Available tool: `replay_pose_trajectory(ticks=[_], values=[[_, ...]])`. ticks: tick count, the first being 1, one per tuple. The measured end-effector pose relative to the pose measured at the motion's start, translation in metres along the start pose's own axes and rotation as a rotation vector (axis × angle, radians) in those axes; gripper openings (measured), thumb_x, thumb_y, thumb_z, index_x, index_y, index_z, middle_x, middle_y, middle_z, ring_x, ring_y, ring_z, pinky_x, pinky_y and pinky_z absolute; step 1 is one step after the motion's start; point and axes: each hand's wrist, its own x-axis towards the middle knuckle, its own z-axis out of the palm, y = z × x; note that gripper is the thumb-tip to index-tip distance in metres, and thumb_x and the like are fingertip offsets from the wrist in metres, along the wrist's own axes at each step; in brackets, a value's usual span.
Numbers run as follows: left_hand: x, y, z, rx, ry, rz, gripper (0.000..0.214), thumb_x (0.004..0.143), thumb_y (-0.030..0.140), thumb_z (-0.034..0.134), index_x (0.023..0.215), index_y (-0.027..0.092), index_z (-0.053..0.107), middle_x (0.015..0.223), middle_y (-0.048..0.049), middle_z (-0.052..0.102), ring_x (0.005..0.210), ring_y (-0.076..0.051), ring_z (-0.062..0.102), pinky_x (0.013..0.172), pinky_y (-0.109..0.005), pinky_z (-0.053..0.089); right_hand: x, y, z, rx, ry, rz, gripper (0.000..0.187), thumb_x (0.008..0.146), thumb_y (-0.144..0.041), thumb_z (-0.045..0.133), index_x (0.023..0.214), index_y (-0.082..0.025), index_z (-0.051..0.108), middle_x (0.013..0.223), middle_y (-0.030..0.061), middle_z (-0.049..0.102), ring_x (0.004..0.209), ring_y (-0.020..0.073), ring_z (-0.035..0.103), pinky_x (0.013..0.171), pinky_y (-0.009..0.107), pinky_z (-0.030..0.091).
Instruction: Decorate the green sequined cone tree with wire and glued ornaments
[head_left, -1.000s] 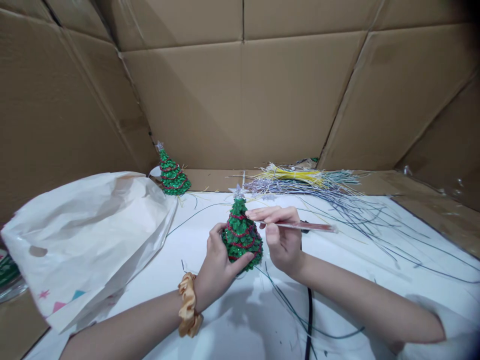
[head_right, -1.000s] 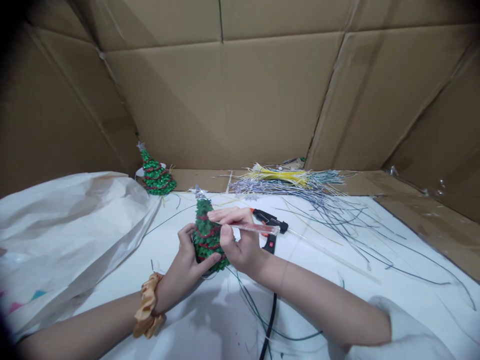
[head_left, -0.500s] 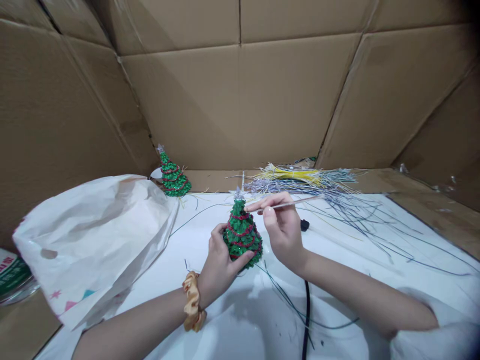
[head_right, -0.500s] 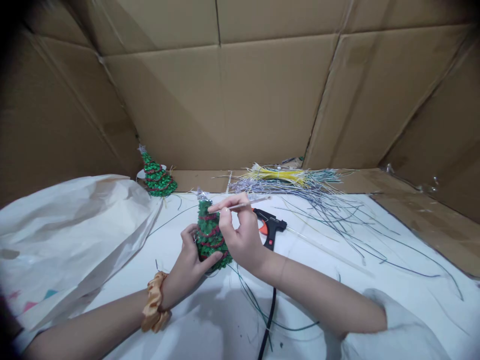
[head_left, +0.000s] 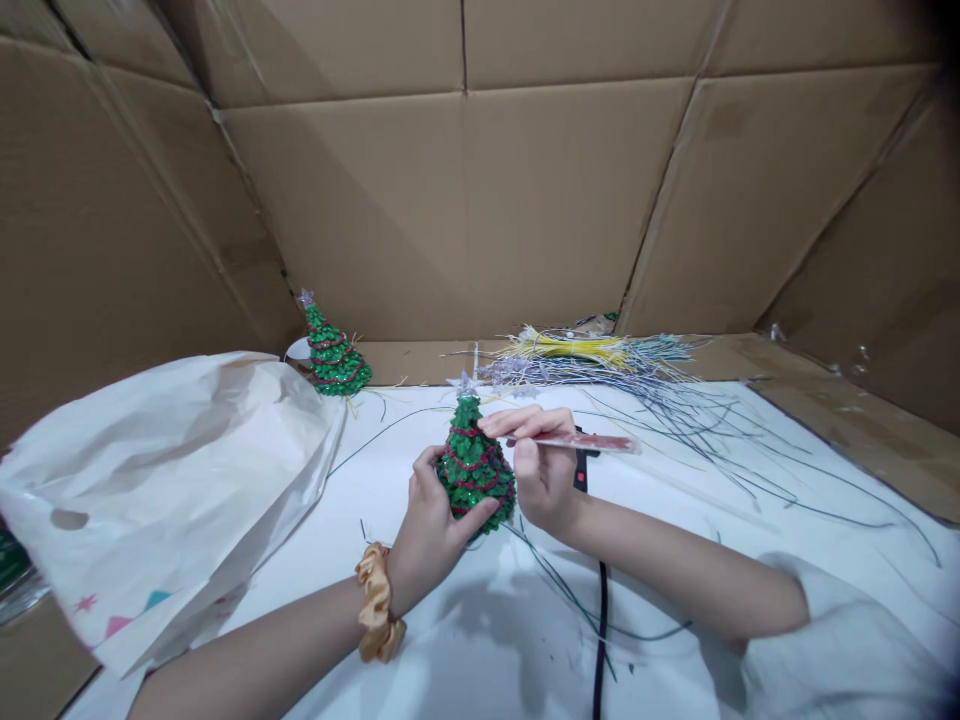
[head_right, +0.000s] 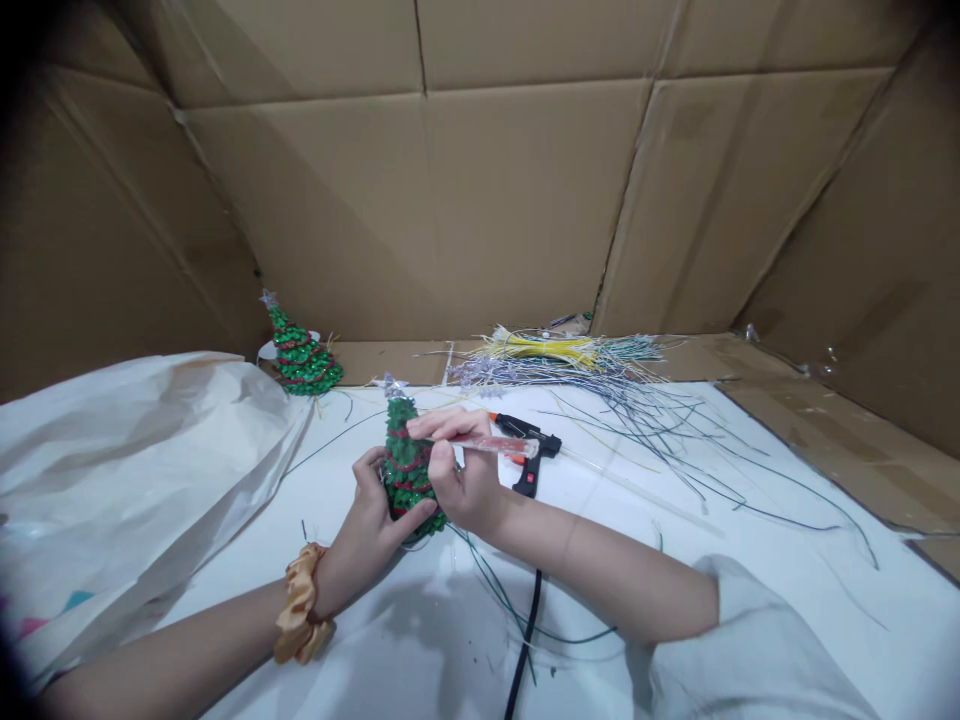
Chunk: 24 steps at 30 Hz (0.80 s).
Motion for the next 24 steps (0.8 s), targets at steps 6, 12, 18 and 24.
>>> replay_pose_trajectory(ticks=[6,12,18,24], values=[[0.001,0.001,0.001,0.000,-0.005,0.000,0.066,0.076,0.043,0.061,0.120,0.021,0.018,0.122,-0.0128,0.032,0.117,-0.030,0.039,0.096,-0.051,0.037,-0.003,0.002,0.000,-0.017,0.040,-0.015,0.006,0.090,-0.021,0.040,0.094,-0.025,0.042,0.084,0.0027,0.060,0.082,0.0175,0.062,0.077,0.044,0.052],[0.001,0.000,0.001,0.009,-0.017,-0.020,0.066,0.077,0.046,0.059,0.120,0.020,0.017,0.122,-0.0128,0.032,0.117,-0.028,0.037,0.097,-0.048,0.037,-0.008,0.004,-0.002,-0.031,-0.001,-0.020,0.008,0.090,-0.022,0.038,0.097,-0.026,0.041,0.086,0.0033,0.059,0.089,0.0190,0.062,0.080,0.048,0.052],[-0.001,0.001,0.000,-0.007,-0.020,-0.042,0.066,0.077,0.047,0.059,0.120,0.021,0.017,0.122,-0.0124,0.032,0.117,-0.028,0.038,0.097,-0.047,0.037,0.001,0.003,-0.006,-0.052,-0.046,-0.013,0.004,0.091,-0.025,0.039,0.094,-0.026,0.040,0.085,0.0026,0.060,0.086,0.0180,0.062,0.078,0.045,0.052],[0.000,0.000,0.000,0.003,-0.028,-0.037,0.065,0.077,0.047,0.058,0.120,0.020,0.017,0.122,-0.0129,0.031,0.116,-0.028,0.038,0.096,-0.048,0.037,0.020,-0.016,-0.005,-0.134,-0.032,0.270,0.005,0.092,-0.023,0.038,0.092,-0.024,0.043,0.086,0.0037,0.059,0.083,0.0158,0.060,0.068,0.034,0.051]])
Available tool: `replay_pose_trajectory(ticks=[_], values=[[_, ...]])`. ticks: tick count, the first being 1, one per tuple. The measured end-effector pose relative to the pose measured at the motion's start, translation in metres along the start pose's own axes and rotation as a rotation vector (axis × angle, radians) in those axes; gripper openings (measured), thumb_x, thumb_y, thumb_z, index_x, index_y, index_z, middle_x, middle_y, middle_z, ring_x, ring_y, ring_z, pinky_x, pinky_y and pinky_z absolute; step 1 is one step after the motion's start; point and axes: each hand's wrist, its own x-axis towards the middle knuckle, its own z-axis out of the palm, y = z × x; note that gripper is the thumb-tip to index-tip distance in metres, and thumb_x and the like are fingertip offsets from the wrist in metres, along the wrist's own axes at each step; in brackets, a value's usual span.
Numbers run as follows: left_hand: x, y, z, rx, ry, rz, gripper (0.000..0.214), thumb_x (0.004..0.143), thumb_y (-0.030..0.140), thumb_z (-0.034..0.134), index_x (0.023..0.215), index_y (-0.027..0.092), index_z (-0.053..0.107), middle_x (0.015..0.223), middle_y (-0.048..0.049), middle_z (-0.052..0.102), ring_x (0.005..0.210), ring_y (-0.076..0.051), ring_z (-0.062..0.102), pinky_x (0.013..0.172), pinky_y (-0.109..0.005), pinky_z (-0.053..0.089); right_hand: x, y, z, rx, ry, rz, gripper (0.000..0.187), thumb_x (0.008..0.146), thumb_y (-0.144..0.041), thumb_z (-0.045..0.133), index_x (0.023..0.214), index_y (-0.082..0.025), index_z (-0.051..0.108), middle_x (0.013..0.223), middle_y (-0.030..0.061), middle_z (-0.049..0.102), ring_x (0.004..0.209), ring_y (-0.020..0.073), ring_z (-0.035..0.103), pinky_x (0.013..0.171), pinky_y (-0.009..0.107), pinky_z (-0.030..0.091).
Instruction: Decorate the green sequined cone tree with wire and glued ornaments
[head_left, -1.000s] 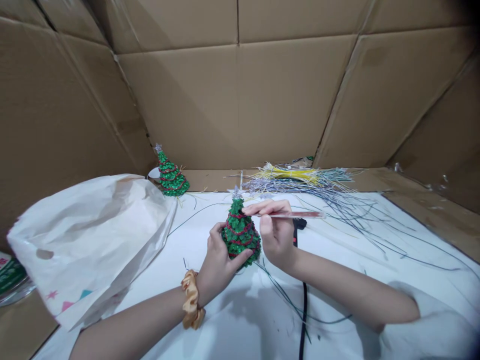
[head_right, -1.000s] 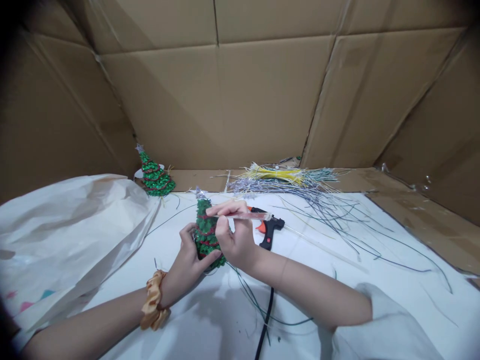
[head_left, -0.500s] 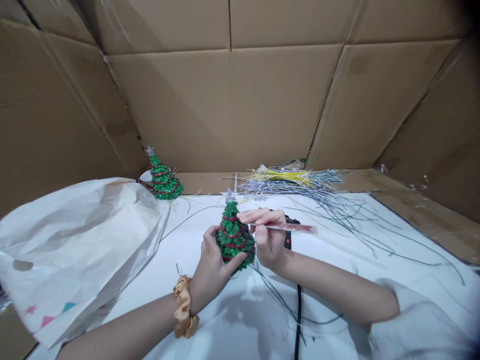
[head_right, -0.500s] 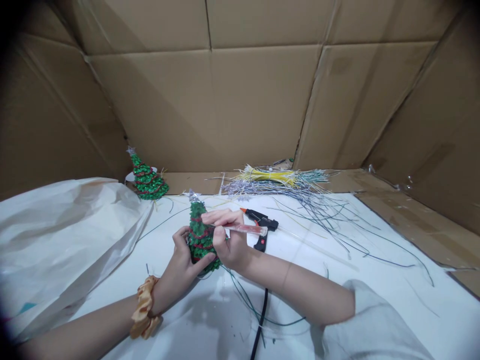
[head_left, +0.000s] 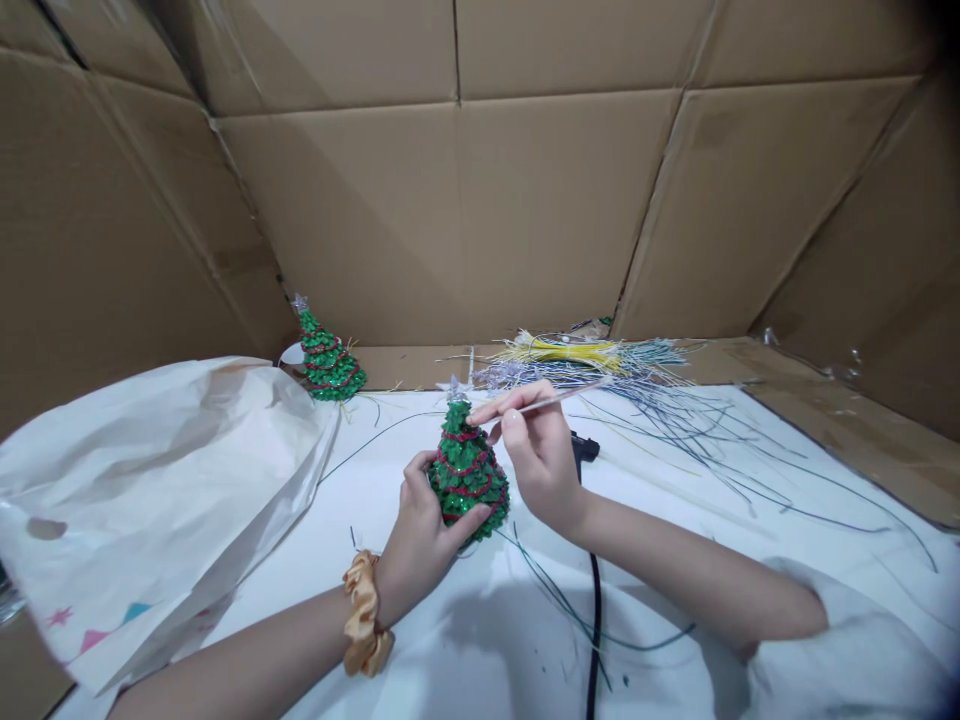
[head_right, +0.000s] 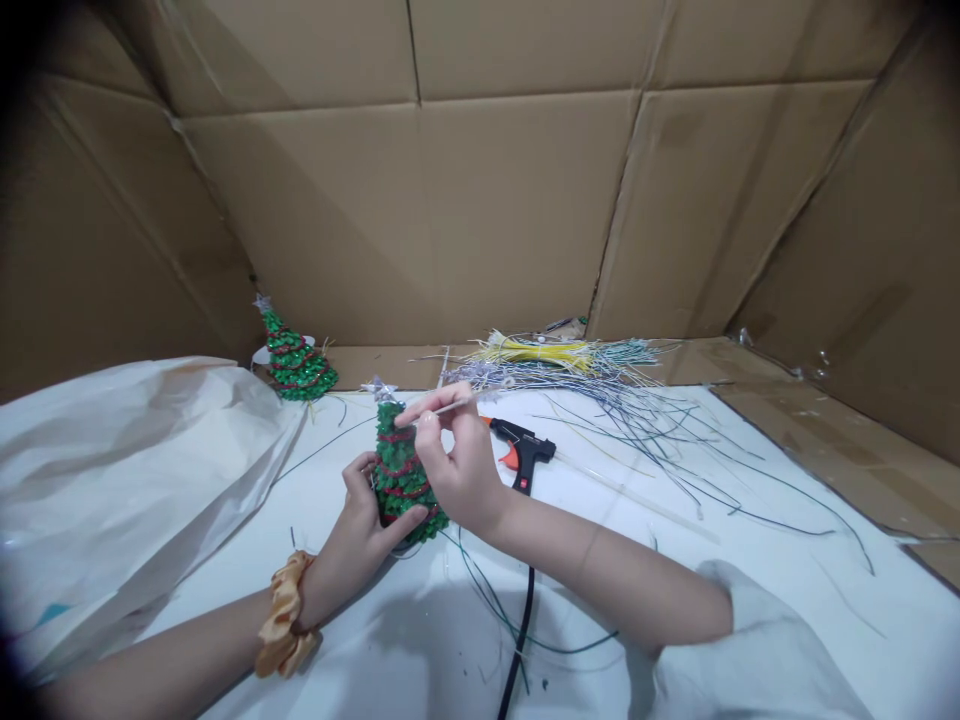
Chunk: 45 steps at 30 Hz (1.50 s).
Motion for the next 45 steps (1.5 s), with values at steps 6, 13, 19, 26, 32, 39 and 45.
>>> replay_pose_trajectory(ticks=[6,13,19,26,32,39,45], values=[[0.000,0.000,0.000,0.009,0.012,0.013,0.066,0.077,0.044,0.060,0.121,0.021,0.017,0.121,-0.0125,0.032,0.116,-0.029,0.039,0.095,-0.049,0.037,-0.003,-0.003,0.005,-0.069,-0.015,-0.083,0.004,0.090,-0.020,0.040,0.092,-0.023,0.042,0.087,0.0043,0.058,0.084,0.0166,0.059,0.073,0.037,0.050],[0.000,0.000,-0.001,-0.032,0.009,0.011,0.066,0.076,0.041,0.062,0.121,0.021,0.019,0.122,-0.0129,0.032,0.118,-0.031,0.039,0.097,-0.052,0.035,-0.012,0.021,0.007,0.071,0.027,-0.245,0.008,0.089,-0.020,0.039,0.096,-0.024,0.040,0.083,0.0035,0.059,0.084,0.0187,0.061,0.076,0.044,0.052],[0.000,0.000,-0.001,-0.018,0.006,0.002,0.067,0.076,0.042,0.061,0.122,0.020,0.018,0.123,-0.0139,0.032,0.117,-0.030,0.039,0.095,-0.051,0.037,-0.018,0.027,0.006,0.119,0.019,-0.307,0.013,0.088,-0.018,0.040,0.100,-0.024,0.042,0.086,0.0048,0.059,0.088,0.0194,0.062,0.078,0.046,0.052],[0.000,0.002,0.000,-0.001,0.005,0.014,0.066,0.077,0.042,0.061,0.121,0.020,0.017,0.125,-0.0144,0.032,0.119,-0.029,0.038,0.096,-0.050,0.037,-0.021,0.031,0.007,0.079,0.025,-0.307,0.008,0.090,-0.024,0.039,0.097,-0.025,0.041,0.085,0.0040,0.060,0.088,0.0191,0.062,0.078,0.046,0.053],[0.000,0.001,-0.001,0.002,0.012,0.029,0.066,0.076,0.040,0.062,0.121,0.020,0.018,0.123,-0.0138,0.033,0.118,-0.030,0.039,0.096,-0.051,0.036,-0.008,0.020,0.002,0.064,-0.043,-0.270,0.008,0.090,-0.021,0.040,0.096,-0.025,0.041,0.085,0.0033,0.059,0.085,0.0178,0.061,0.077,0.043,0.052],[0.000,0.001,-0.002,-0.026,0.011,0.005,0.066,0.075,0.040,0.063,0.121,0.020,0.020,0.121,-0.0134,0.035,0.116,-0.030,0.041,0.094,-0.050,0.038,0.004,-0.003,-0.004,-0.045,-0.056,-0.074,0.006,0.090,-0.020,0.042,0.094,-0.023,0.046,0.089,0.0035,0.059,0.082,0.0142,0.060,0.070,0.032,0.052],[-0.001,0.000,-0.003,-0.011,-0.004,0.007,0.067,0.075,0.043,0.062,0.122,0.020,0.019,0.124,-0.0143,0.033,0.119,-0.030,0.039,0.096,-0.049,0.037,0.004,0.007,-0.007,0.035,0.030,-0.153,0.010,0.090,-0.019,0.043,0.097,-0.024,0.048,0.087,0.0027,0.062,0.083,0.0158,0.062,0.073,0.036,0.053]])
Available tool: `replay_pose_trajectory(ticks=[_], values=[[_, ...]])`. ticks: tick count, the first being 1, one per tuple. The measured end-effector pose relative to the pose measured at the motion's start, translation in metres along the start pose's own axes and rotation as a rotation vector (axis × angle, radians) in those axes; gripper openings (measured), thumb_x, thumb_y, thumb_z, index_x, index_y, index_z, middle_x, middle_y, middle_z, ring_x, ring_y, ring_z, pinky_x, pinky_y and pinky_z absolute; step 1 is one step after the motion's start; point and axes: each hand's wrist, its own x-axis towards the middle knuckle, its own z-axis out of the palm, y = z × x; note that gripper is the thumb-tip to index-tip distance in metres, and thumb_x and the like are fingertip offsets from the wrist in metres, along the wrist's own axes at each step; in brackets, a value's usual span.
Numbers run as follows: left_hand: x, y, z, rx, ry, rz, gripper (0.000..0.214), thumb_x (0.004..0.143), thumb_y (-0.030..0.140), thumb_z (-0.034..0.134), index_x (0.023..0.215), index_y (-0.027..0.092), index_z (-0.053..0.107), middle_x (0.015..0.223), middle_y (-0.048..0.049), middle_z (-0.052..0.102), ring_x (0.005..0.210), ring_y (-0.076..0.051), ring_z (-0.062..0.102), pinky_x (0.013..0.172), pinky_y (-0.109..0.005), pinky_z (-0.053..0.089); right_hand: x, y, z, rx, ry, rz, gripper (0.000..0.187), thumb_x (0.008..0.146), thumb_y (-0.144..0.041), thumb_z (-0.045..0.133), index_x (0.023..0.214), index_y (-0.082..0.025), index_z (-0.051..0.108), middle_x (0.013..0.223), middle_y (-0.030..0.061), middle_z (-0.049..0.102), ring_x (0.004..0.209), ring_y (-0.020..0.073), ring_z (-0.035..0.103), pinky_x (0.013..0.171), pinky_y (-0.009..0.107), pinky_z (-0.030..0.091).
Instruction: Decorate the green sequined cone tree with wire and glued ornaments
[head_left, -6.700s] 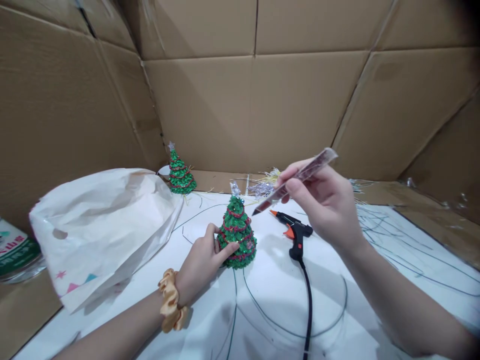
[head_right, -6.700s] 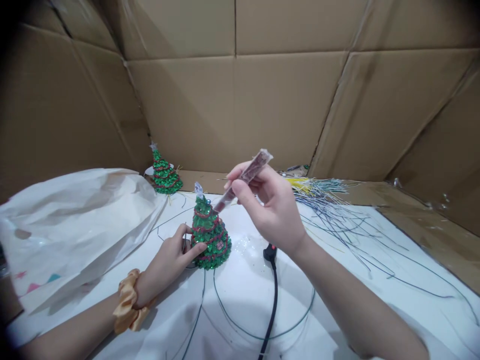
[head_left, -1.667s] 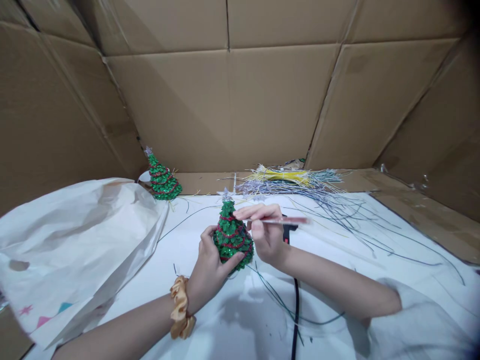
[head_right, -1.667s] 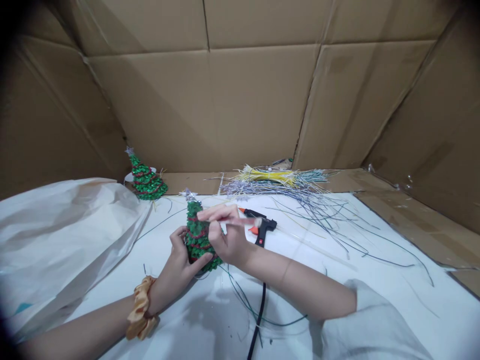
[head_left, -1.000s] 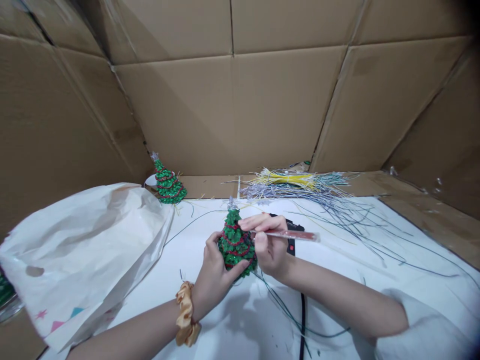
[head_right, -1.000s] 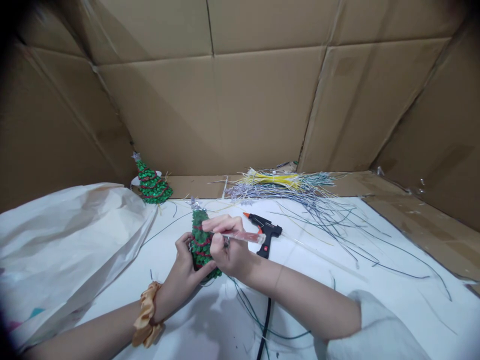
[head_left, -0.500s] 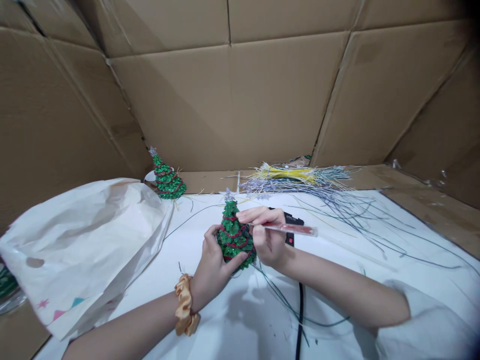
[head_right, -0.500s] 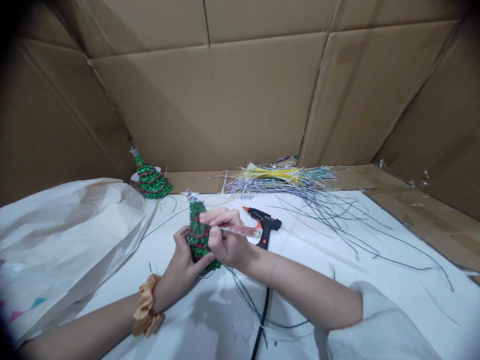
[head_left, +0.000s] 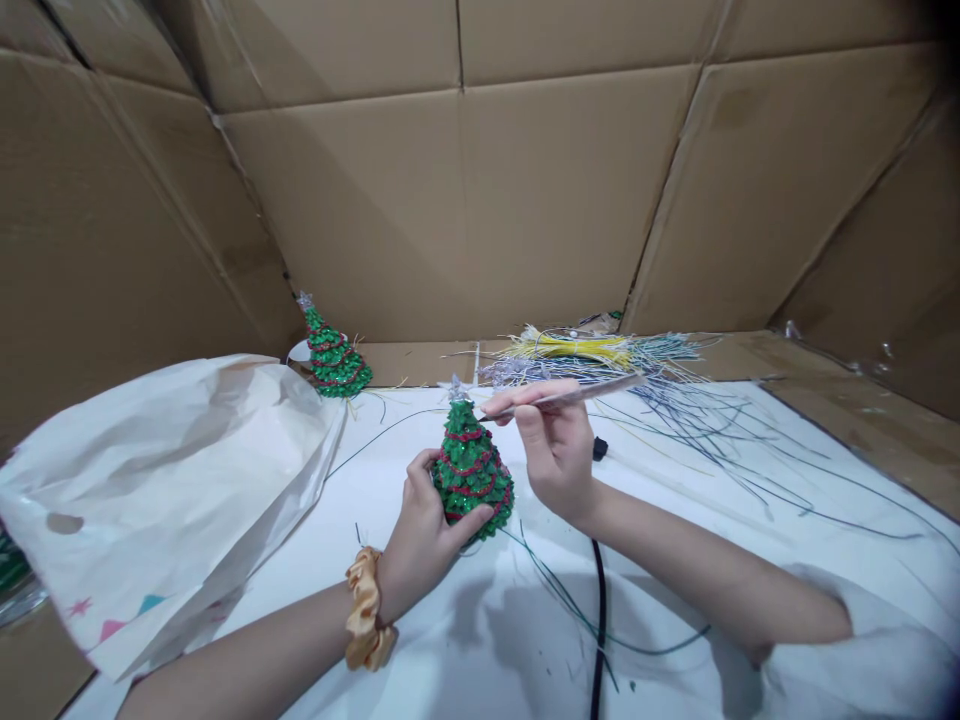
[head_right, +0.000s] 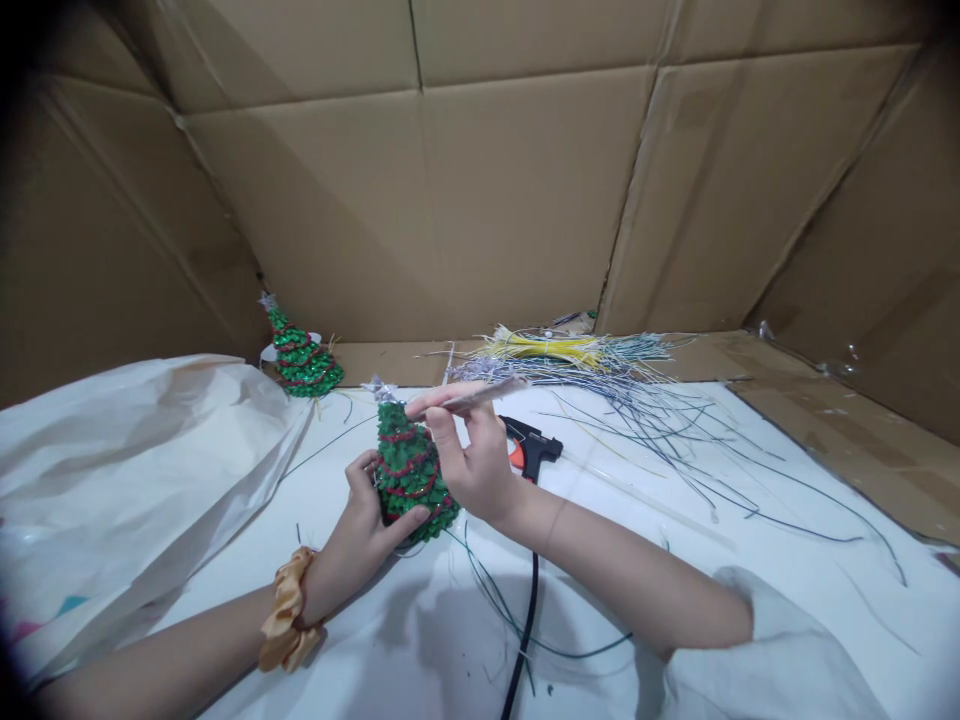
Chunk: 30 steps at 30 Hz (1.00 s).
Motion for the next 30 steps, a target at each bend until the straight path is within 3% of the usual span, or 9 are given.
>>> replay_pose_trajectory(ticks=[6,30], values=[[0.0002,0.0008,-0.0003,0.007,-0.011,-0.014,0.067,0.076,0.044,0.061,0.122,0.020,0.018,0.124,-0.0140,0.032,0.118,-0.029,0.039,0.096,-0.049,0.038,0.0004,0.0049,-0.0028,0.023,-0.049,-0.084,0.012,0.090,-0.016,0.044,0.097,-0.025,0.048,0.086,0.0014,0.062,0.081,0.0155,0.063,0.071,0.037,0.053],[0.0010,-0.0017,-0.0008,0.038,-0.009,-0.005,0.068,0.076,0.046,0.060,0.122,0.020,0.018,0.122,-0.0134,0.032,0.116,-0.029,0.039,0.095,-0.049,0.038,-0.0011,0.0075,-0.0036,0.016,-0.105,-0.122,0.016,0.089,-0.014,0.045,0.098,-0.025,0.051,0.084,0.0014,0.065,0.083,0.0165,0.064,0.072,0.038,0.053]])
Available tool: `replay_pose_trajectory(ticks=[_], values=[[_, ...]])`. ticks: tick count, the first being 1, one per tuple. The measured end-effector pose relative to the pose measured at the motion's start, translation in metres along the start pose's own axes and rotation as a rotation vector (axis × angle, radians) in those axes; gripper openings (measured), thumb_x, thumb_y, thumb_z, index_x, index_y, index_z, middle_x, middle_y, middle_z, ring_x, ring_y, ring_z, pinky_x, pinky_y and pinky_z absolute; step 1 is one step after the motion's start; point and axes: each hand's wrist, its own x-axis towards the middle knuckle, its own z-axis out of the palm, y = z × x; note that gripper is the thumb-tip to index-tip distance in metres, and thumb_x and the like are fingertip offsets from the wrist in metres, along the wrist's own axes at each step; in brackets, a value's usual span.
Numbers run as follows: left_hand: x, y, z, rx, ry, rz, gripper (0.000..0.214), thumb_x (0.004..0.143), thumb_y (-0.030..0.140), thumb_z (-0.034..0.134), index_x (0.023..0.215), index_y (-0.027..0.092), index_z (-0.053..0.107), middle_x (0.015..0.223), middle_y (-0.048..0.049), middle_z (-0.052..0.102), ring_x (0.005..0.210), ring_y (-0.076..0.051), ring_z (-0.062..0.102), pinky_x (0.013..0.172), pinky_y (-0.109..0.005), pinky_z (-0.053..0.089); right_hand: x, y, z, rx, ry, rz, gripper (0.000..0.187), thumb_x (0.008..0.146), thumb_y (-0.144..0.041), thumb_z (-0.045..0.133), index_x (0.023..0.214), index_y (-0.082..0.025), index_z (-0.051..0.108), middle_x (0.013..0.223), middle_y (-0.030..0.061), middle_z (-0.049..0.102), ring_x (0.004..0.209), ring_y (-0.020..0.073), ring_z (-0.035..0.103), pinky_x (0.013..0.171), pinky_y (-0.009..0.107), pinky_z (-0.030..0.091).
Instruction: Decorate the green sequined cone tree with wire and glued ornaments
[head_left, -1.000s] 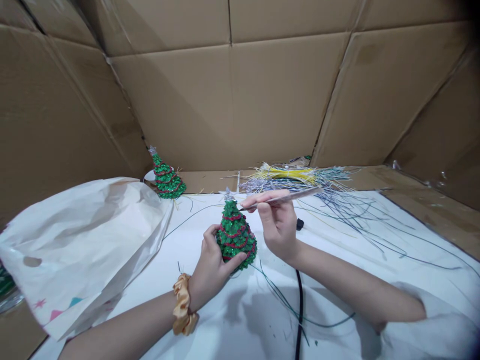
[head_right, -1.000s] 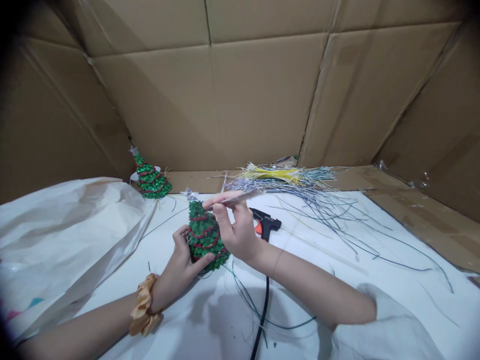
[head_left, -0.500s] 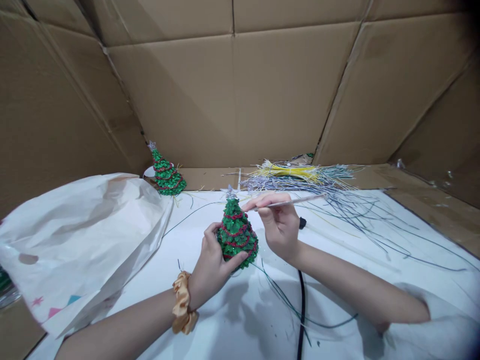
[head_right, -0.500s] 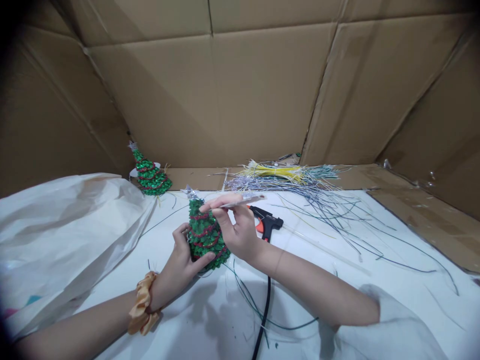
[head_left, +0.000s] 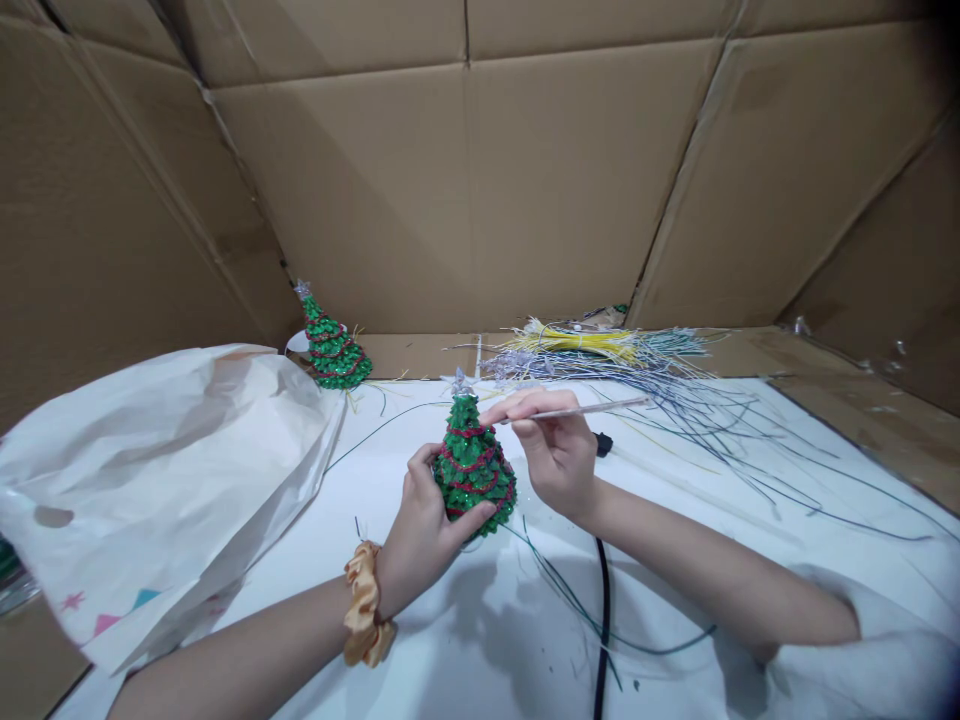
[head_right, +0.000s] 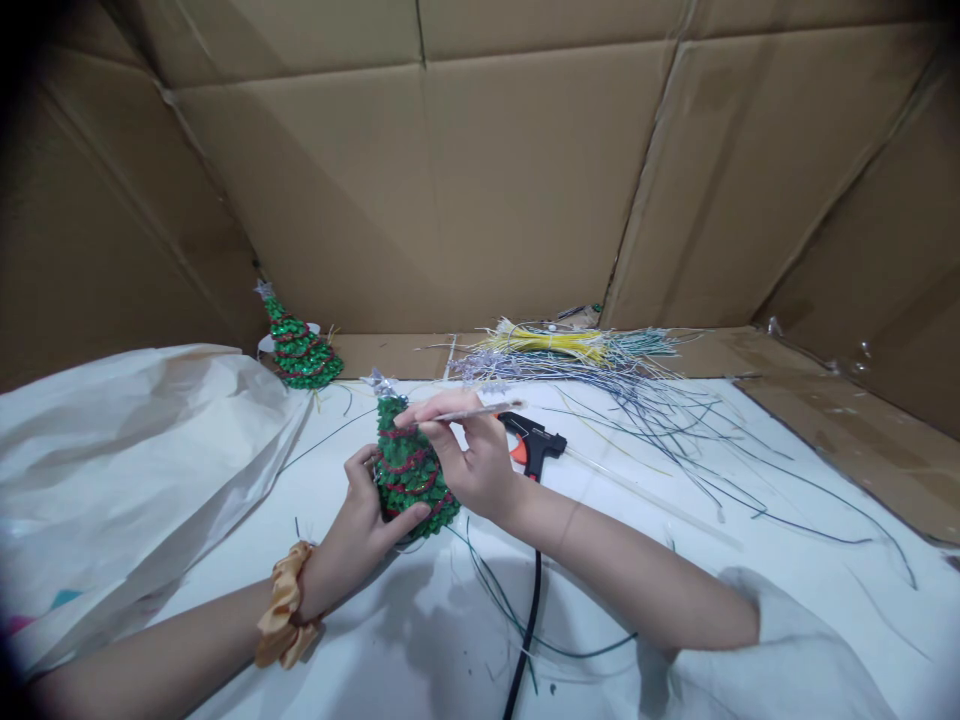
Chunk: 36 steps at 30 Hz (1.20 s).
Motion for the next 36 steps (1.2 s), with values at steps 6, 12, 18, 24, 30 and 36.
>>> replay_pose_trajectory(ticks=[6,12,18,24,30,36], values=[[0.000,0.001,0.000,-0.011,-0.012,0.000,0.068,0.077,0.046,0.059,0.123,0.020,0.017,0.123,-0.0130,0.032,0.117,-0.029,0.039,0.096,-0.048,0.038,-0.001,0.002,0.000,-0.017,-0.036,-0.093,0.021,0.088,-0.009,0.045,0.101,-0.024,0.051,0.087,0.0027,0.065,0.084,0.0159,0.063,0.074,0.037,0.052],[0.000,0.001,0.000,-0.005,-0.010,0.005,0.068,0.076,0.048,0.059,0.122,0.020,0.017,0.124,-0.0135,0.031,0.119,-0.029,0.037,0.097,-0.048,0.036,-0.002,0.003,-0.003,-0.078,-0.071,-0.150,0.026,0.086,-0.007,0.046,0.104,-0.024,0.051,0.089,0.0041,0.066,0.089,0.0172,0.063,0.074,0.037,0.052],[0.001,0.003,-0.002,-0.049,-0.036,-0.010,0.067,0.076,0.047,0.059,0.121,0.020,0.016,0.125,-0.0131,0.032,0.119,-0.027,0.038,0.098,-0.045,0.036,-0.003,0.003,-0.006,-0.184,-0.133,-0.223,0.027,0.084,-0.009,0.049,0.106,-0.025,0.050,0.091,0.0052,0.068,0.087,0.0171,0.063,0.076,0.037,0.051],[0.001,0.004,-0.002,-0.065,-0.036,-0.022,0.067,0.077,0.047,0.059,0.121,0.021,0.017,0.124,-0.0128,0.033,0.117,-0.027,0.040,0.097,-0.045,0.037,0.001,-0.003,-0.002,-0.157,-0.120,-0.162,0.024,0.085,-0.009,0.047,0.103,-0.024,0.050,0.089,0.0045,0.067,0.084,0.0165,0.063,0.072,0.035,0.052],[0.000,0.004,-0.001,-0.045,-0.020,-0.013,0.068,0.076,0.047,0.060,0.121,0.020,0.017,0.124,-0.0138,0.032,0.117,-0.029,0.040,0.095,-0.047,0.038,0.009,-0.017,0.003,-0.250,-0.063,0.053,0.014,0.087,-0.011,0.047,0.092,-0.022,0.055,0.083,0.0031,0.062,0.080,0.0144,0.062,0.072,0.031,0.051],[0.001,0.003,-0.001,-0.033,-0.020,-0.009,0.067,0.076,0.047,0.059,0.121,0.020,0.017,0.123,-0.0136,0.032,0.117,-0.028,0.040,0.095,-0.047,0.038,0.012,-0.023,0.004,-0.275,-0.070,0.095,0.010,0.088,-0.015,0.047,0.089,-0.020,0.056,0.083,0.0037,0.060,0.078,0.0136,0.060,0.069,0.028,0.051]])
